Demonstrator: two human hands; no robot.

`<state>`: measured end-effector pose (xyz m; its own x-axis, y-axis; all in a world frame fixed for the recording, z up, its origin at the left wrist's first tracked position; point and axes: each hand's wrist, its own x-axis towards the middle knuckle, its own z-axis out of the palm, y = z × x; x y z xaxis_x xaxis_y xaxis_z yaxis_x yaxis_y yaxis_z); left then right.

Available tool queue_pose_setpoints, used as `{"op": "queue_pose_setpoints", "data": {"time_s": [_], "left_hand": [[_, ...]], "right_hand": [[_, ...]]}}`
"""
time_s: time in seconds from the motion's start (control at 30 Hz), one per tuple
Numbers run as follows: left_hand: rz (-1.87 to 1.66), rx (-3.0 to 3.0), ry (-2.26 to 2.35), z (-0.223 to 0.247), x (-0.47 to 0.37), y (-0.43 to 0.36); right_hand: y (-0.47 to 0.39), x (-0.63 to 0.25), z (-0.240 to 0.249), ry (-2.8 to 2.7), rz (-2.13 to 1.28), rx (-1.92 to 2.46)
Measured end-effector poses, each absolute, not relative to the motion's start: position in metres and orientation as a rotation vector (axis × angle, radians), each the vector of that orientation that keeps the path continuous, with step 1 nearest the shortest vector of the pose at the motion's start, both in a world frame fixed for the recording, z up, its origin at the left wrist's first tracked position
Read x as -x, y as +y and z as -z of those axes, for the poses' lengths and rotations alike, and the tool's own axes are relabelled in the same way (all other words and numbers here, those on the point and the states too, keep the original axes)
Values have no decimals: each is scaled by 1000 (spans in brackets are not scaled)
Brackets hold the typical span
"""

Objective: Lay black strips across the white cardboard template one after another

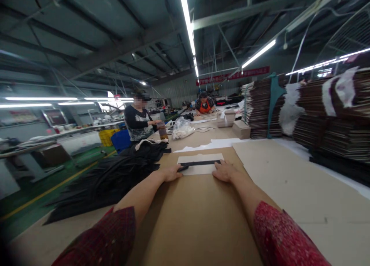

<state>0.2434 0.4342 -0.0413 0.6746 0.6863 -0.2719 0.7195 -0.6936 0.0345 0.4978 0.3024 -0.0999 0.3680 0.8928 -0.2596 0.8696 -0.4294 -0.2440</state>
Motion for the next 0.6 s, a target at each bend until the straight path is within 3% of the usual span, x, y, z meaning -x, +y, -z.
{"op": "queue_pose_setpoints", "data": {"time_s": [0.17, 0.6], "left_hand": [[341, -2699, 1182, 41, -259, 473], [327, -2705, 1175, 36, -264, 481]], "right_hand": [[342, -516, 112, -1588, -514, 2517], [352, -519, 115, -1578, -477, 2410]]}}
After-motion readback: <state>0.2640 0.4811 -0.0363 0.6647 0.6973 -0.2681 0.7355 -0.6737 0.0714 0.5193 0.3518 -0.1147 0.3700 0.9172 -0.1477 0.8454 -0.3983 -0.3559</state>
